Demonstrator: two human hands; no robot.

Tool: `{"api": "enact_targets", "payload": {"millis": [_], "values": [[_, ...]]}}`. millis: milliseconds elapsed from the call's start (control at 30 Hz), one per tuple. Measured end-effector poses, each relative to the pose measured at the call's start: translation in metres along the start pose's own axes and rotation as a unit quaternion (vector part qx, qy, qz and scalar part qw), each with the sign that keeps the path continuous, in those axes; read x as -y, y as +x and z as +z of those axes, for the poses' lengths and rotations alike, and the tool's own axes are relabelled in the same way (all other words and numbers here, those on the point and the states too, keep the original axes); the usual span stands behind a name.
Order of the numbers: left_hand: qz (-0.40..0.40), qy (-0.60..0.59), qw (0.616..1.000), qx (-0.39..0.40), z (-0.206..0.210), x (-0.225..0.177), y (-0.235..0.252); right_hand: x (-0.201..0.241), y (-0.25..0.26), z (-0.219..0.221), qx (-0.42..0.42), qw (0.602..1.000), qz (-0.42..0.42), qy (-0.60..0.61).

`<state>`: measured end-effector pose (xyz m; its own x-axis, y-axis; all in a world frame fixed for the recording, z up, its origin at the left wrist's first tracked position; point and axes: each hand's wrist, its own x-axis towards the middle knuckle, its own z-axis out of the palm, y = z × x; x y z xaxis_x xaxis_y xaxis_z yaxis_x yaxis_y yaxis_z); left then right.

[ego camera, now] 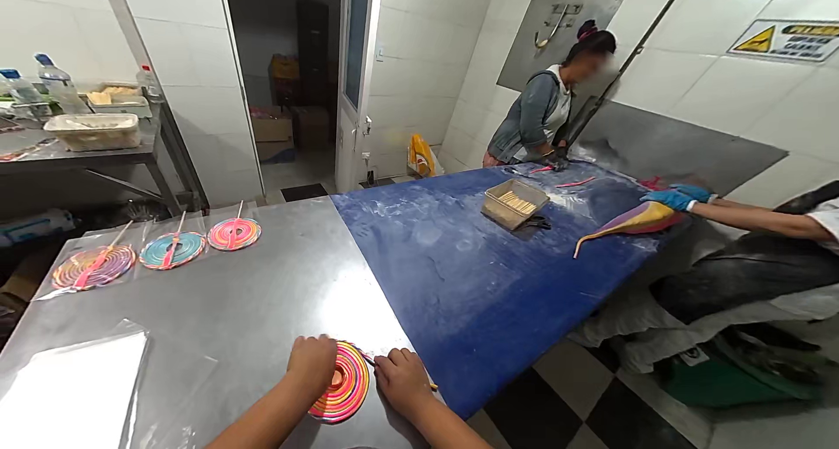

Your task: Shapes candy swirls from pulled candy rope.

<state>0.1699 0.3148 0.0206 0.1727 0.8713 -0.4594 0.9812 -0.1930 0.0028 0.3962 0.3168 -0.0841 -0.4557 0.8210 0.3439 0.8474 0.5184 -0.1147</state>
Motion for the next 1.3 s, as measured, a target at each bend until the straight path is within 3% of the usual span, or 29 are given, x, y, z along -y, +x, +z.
{"api": "enact_targets", "payload": {"millis": [67,100,233,367,433,567,800,967,1067,1300], "values": [[0.131,-0.029,0.990,-0.054,0.021,0.007,0.010,0.000,0.001,0.000,0.003,1.000,0.006,-0.006],[0.139,-0.037,0.988,-0.051,0.026,0.006,0.012,0.001,0.001,0.000,0.001,1.000,0.008,-0.011],[-0.012,-0.051,0.999,0.006,0.007,0.003,0.009,0.001,0.000,0.003,-0.013,1.000,0.016,-0.021],[-0.059,-0.029,0.996,0.052,-0.004,0.002,0.007,0.003,0.002,0.002,-0.009,1.000,0.024,-0.015],[-0.052,-0.010,0.997,0.047,-0.008,-0.004,0.004,0.003,0.002,0.001,-0.008,1.000,0.028,-0.010],[0.048,-0.026,0.998,-0.007,0.005,-0.006,0.007,0.003,-0.001,-0.002,0.002,0.998,0.053,-0.022],[0.043,-0.147,0.987,-0.041,0.000,0.003,0.023,0.007,0.004,-0.010,0.007,0.995,0.097,-0.013],[0.082,-0.189,0.978,-0.018,0.009,-0.003,0.055,-0.003,0.025,-0.039,0.105,0.957,0.164,0.214],[0.103,-0.188,0.976,-0.028,0.017,-0.003,0.068,-0.012,0.026,-0.046,0.075,0.947,0.171,0.261],[0.118,-0.178,0.977,-0.028,0.012,-0.001,0.070,-0.030,0.010,-0.028,-0.093,0.987,0.050,0.124]]}}
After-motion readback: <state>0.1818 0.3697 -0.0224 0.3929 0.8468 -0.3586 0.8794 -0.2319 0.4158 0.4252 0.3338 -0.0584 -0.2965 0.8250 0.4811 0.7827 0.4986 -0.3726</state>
